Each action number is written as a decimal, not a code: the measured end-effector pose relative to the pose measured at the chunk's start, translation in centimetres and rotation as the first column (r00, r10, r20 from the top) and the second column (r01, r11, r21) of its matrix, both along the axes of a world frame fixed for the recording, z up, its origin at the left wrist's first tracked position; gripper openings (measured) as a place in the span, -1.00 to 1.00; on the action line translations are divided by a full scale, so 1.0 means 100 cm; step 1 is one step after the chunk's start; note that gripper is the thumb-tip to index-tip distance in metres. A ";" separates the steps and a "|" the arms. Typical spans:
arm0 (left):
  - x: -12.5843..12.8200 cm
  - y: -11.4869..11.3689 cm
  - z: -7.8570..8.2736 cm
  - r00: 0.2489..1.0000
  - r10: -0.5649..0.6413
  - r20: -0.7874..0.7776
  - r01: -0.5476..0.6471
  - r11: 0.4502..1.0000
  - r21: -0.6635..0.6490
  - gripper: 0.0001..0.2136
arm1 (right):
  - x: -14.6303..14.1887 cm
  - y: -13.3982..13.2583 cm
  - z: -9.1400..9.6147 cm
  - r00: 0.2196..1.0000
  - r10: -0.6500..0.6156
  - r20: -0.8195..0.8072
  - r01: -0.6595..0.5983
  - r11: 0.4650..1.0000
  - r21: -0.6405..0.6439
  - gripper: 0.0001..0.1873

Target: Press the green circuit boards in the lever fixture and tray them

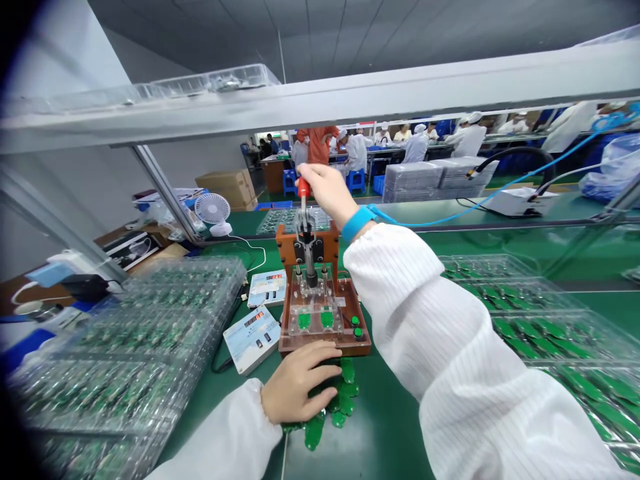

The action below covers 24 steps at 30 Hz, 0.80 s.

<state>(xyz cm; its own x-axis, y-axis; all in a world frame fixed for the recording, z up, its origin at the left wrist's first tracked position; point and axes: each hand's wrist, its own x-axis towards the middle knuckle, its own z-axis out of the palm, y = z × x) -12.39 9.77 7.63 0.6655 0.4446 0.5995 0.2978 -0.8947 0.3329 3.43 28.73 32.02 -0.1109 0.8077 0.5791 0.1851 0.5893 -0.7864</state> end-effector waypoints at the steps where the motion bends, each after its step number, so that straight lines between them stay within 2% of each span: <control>1: 0.000 0.000 0.000 1.000 -0.003 0.004 0.003 1.000 -0.002 -0.77 | -0.002 -0.012 0.004 1.000 -0.004 0.001 0.004 0.995 0.103 -0.56; 4: 0.001 0.000 -0.001 1.000 -0.002 0.016 0.002 1.000 -0.006 -0.78 | -0.004 -0.070 0.001 0.995 -0.097 0.011 0.084 0.913 0.400 -0.65; 7: 0.001 0.000 -0.004 1.000 0.005 0.006 -0.005 1.000 -0.022 -0.77 | -0.002 -0.130 -0.022 0.972 -0.227 0.054 0.167 0.839 0.517 -0.67; 10: 0.001 0.001 -0.005 1.000 0.011 -0.001 -0.011 0.999 -0.048 -0.77 | -0.001 -0.163 -0.050 0.959 -0.268 0.095 0.166 0.800 0.577 -0.59; 15: 0.002 0.002 -0.004 1.000 -0.001 0.015 0.002 0.998 -0.061 -0.78 | -0.002 -0.168 -0.089 0.959 -0.277 0.054 0.195 0.791 0.580 -0.48; 19: 0.004 0.002 -0.004 0.999 0.013 0.033 -0.011 0.998 -0.069 -0.78 | -0.002 -0.161 -0.122 0.975 -0.212 0.071 0.127 0.786 0.605 -0.35; 21: 0.005 0.002 -0.005 0.999 0.022 0.040 -0.019 0.997 -0.078 -0.78 | -0.003 -0.157 -0.133 0.978 -0.194 0.071 0.113 0.790 0.603 -0.32; 24: 0.005 0.002 -0.006 0.999 0.031 0.023 -0.029 0.996 -0.083 -0.79 | -0.006 -0.154 -0.140 0.982 -0.183 0.043 0.122 0.795 0.595 -0.30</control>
